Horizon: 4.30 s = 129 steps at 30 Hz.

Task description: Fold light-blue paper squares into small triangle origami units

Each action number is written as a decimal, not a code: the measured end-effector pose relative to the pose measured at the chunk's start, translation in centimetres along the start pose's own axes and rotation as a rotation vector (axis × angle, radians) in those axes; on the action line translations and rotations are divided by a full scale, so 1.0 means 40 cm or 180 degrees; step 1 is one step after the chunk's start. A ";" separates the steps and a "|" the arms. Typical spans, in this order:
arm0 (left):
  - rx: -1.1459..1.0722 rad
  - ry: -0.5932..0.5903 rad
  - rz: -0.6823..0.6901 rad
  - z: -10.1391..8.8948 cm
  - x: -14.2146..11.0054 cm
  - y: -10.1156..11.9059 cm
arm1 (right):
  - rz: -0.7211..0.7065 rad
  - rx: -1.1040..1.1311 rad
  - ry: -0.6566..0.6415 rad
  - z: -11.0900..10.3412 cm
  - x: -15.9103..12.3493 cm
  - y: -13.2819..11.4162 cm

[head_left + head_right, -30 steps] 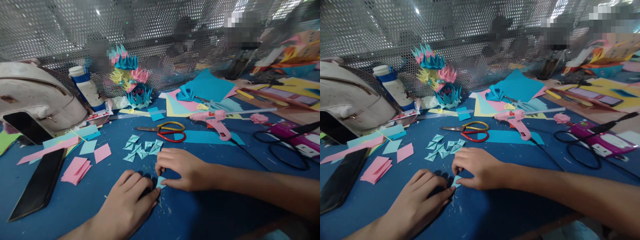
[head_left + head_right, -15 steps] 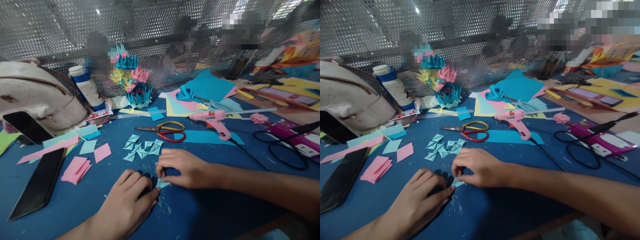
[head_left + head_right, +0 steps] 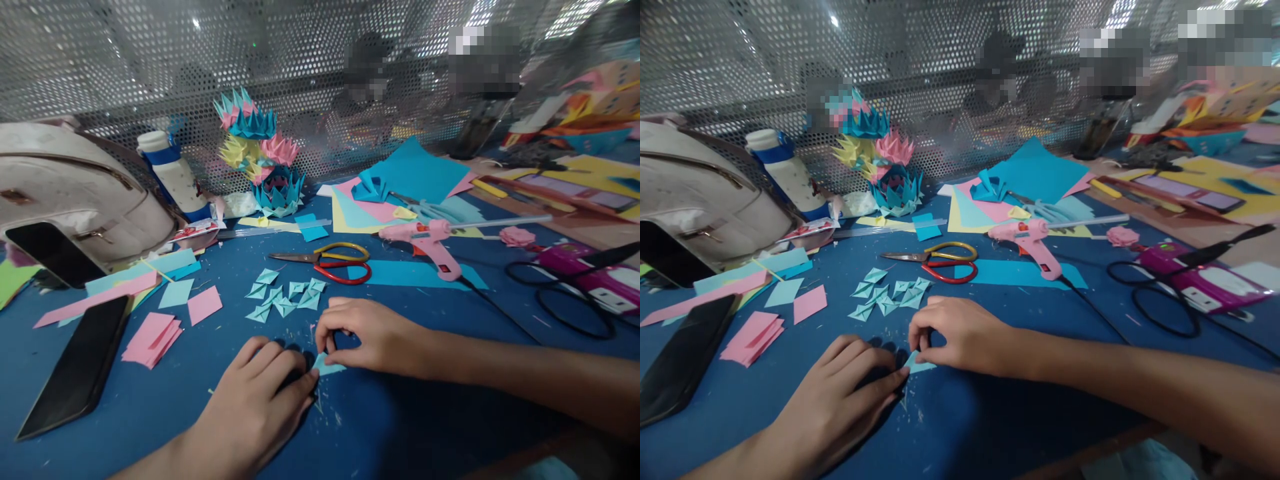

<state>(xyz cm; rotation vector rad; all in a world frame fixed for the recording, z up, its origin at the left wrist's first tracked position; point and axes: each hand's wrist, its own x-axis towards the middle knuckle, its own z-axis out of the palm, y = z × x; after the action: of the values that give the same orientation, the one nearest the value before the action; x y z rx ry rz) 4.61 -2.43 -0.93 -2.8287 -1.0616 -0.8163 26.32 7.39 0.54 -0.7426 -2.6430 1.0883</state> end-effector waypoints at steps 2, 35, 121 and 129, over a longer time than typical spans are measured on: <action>-0.0034 -0.0019 0.0008 -0.001 0.000 0.000 | -0.0030 -0.0037 -0.0042 -0.002 -0.002 -0.003; -0.0333 -0.0600 0.0131 -0.026 0.003 -0.021 | -0.1718 -0.0916 0.0054 -0.022 0.002 0.021; -0.0037 -0.0388 0.0421 -0.023 0.013 -0.024 | -0.2165 -0.1251 -0.0087 -0.043 0.012 0.038; 0.0159 -0.0257 0.0497 -0.008 -0.005 -0.026 | -0.2176 -0.1054 0.0009 -0.032 0.010 0.043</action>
<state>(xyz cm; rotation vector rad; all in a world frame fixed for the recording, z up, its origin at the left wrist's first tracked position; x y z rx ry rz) 3.70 -1.82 -0.92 -2.8791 -0.8422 -0.6590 27.07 9.42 0.25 0.1393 -2.7559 0.4687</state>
